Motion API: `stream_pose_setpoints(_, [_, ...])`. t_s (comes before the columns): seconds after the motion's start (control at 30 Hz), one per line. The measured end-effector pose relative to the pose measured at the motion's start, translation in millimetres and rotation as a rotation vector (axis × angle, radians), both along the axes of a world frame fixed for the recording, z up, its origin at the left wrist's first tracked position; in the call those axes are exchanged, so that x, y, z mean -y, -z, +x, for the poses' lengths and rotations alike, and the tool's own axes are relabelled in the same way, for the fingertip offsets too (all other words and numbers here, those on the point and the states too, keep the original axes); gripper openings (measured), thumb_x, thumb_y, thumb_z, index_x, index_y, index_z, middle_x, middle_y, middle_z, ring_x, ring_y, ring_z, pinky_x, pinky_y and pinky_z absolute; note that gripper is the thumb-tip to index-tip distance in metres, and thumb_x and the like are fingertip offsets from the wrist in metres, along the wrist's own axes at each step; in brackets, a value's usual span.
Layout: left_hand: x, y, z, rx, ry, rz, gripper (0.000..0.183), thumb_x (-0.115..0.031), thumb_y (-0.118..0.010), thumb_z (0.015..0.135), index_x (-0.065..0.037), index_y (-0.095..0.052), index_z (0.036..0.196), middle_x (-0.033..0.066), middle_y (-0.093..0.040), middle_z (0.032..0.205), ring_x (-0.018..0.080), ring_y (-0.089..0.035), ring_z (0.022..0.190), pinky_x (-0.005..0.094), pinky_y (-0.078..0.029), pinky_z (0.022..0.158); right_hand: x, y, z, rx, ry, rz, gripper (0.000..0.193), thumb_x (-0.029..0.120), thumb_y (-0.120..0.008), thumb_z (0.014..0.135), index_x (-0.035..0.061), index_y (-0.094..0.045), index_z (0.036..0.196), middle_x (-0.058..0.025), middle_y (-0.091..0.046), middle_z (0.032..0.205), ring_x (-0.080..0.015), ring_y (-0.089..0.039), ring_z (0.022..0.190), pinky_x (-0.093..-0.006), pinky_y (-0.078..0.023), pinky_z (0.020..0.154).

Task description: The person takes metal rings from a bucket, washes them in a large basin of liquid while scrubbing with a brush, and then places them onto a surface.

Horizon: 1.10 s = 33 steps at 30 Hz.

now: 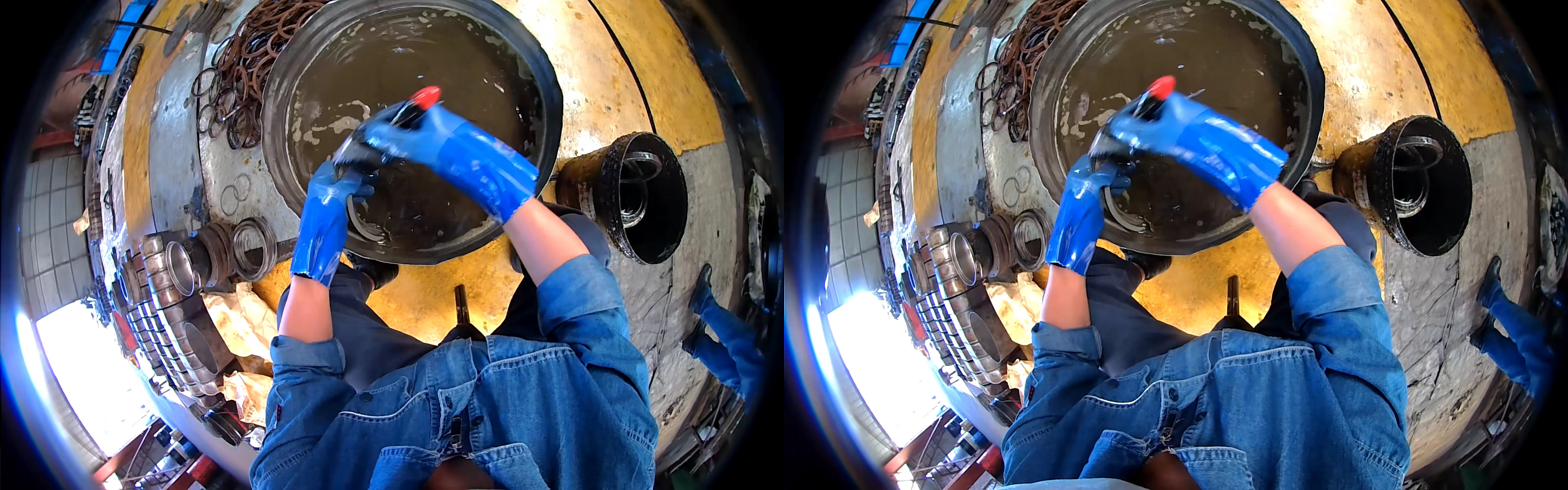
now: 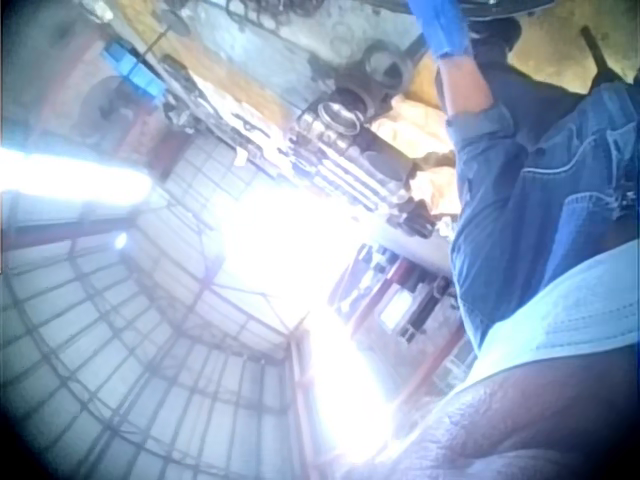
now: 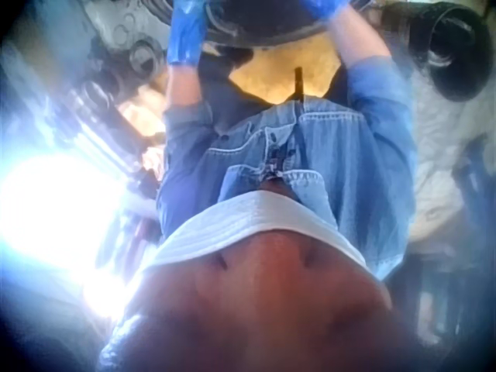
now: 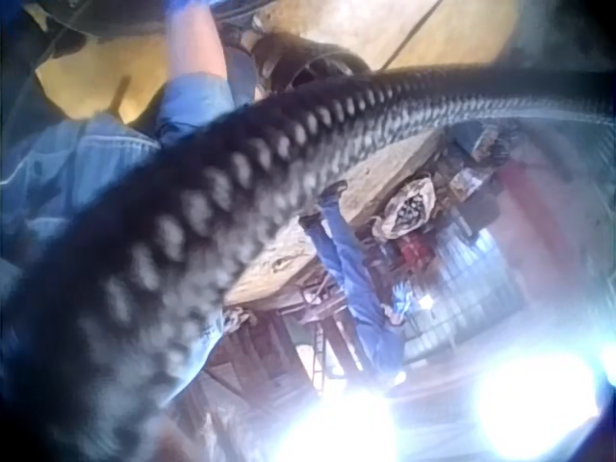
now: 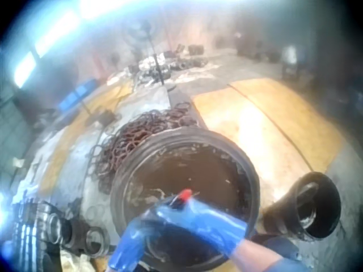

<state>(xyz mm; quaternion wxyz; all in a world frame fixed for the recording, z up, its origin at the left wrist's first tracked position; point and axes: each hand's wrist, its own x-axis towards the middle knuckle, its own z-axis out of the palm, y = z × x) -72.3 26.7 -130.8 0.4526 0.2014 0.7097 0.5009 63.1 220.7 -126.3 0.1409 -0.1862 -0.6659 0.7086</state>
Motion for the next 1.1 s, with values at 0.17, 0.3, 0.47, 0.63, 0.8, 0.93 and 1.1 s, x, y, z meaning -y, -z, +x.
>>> stream_pose_setpoints(0.17, [-3.3, 1.6, -1.4, 0.012, -0.003, -0.072, 0.035, -0.018, -0.063, 0.098, 0.003, -0.059, 0.126, 0.0165, -0.073, 0.107, 0.0215, -0.070, 0.085, 0.0330, -0.055, 0.079, -4.3, 17.6, -9.8, 0.164, 0.113, -0.124, 0.027, 0.032, -0.071, 0.090, 0.0053, -0.076, 0.093, -0.0056, -0.074, 0.084, -0.0122, -0.067, 0.080, -0.0297, -0.053, 0.075])
stream_pose_setpoints(0.3, [4.4, -3.5, 1.3, 0.015, -0.037, -0.046, 0.039, -0.023, -0.064, 0.098, 0.005, -0.059, 0.126, 0.0161, -0.073, 0.106, 0.0196, -0.069, 0.084, 0.0316, -0.054, 0.078, -10.3, 15.2, -2.6, 0.278, 0.260, -0.171, 0.028, 0.032, -0.069, 0.088, 0.0040, -0.075, 0.090, -0.0068, -0.073, 0.082, -0.0146, -0.068, 0.077, -0.0310, -0.053, 0.072])
stream_pose_setpoints(0.47, [-5.3, -13.2, 15.2, 0.134, 0.012, -0.056, 0.041, -0.027, -0.062, 0.099, 0.005, -0.061, 0.124, 0.0139, -0.073, 0.101, 0.0180, -0.068, 0.081, 0.0305, -0.054, 0.076, -25.7, 37.2, 11.4, 0.766, 0.284, 0.205, 0.040, 0.038, -0.068, 0.082, 0.0041, -0.074, 0.103, -0.0234, -0.072, 0.098, -0.0378, -0.071, 0.097, -0.0433, -0.054, 0.087])
stream_pose_setpoints(0.63, [-17.2, -22.8, 10.9, 0.257, 0.007, 0.029, 0.036, -0.027, -0.059, 0.101, 0.004, -0.067, 0.119, 0.0132, -0.074, 0.097, 0.0165, -0.068, 0.077, 0.0266, -0.052, 0.069, -26.2, -5.4, 31.5, 0.678, 0.140, 0.413, 0.039, 0.039, -0.066, 0.085, 0.0098, -0.074, 0.109, -0.0199, -0.073, 0.102, -0.0391, -0.069, 0.100, -0.0449, -0.054, 0.088])
stream_pose_setpoints(0.8, [-23.6, -55.7, 20.5, 0.198, -0.086, 0.250, 0.033, -0.026, -0.059, 0.102, 0.002, -0.069, 0.118, 0.0101, -0.072, 0.090, 0.0088, -0.051, 0.060, 0.0245, -0.044, 0.057, -14.5, -21.8, 48.8, 0.226, 0.207, 0.568, 0.029, 0.034, -0.066, 0.089, 0.0137, -0.074, 0.108, -0.0140, -0.074, 0.104, -0.0356, -0.070, 0.099, -0.0414, -0.056, 0.085])
stream_pose_setpoints(0.93, [-20.2, -75.9, 23.4, 0.214, -0.149, 0.269, 0.037, -0.028, -0.059, 0.103, 0.002, -0.068, 0.122, 0.0082, -0.071, 0.085, 0.0066, -0.046, 0.055, 0.0232, -0.038, 0.052, -3.8, -34.2, 45.0, -0.068, 0.253, 0.812, 0.023, 0.026, -0.071, 0.087, 0.0176, -0.074, 0.109, -0.0103, -0.075, 0.104, -0.0332, -0.071, 0.091, -0.0409, -0.057, 0.080])
stream_pose_setpoints(1.1, [-20.9, -76.8, 30.8, 0.309, -0.090, 0.343, 0.040, -0.030, -0.056, 0.105, 0.003, -0.066, 0.124, 0.0050, -0.067, 0.079, 0.0051, -0.040, 0.048, 0.0222, -0.034, 0.046, -17.5, -8.5, 33.5, -0.211, 0.291, 1.028, 0.034, 0.021, -0.074, 0.083, 0.0197, -0.070, 0.116, -0.0084, -0.074, 0.104, -0.0339, -0.071, 0.084, -0.0435, -0.058, 0.074])
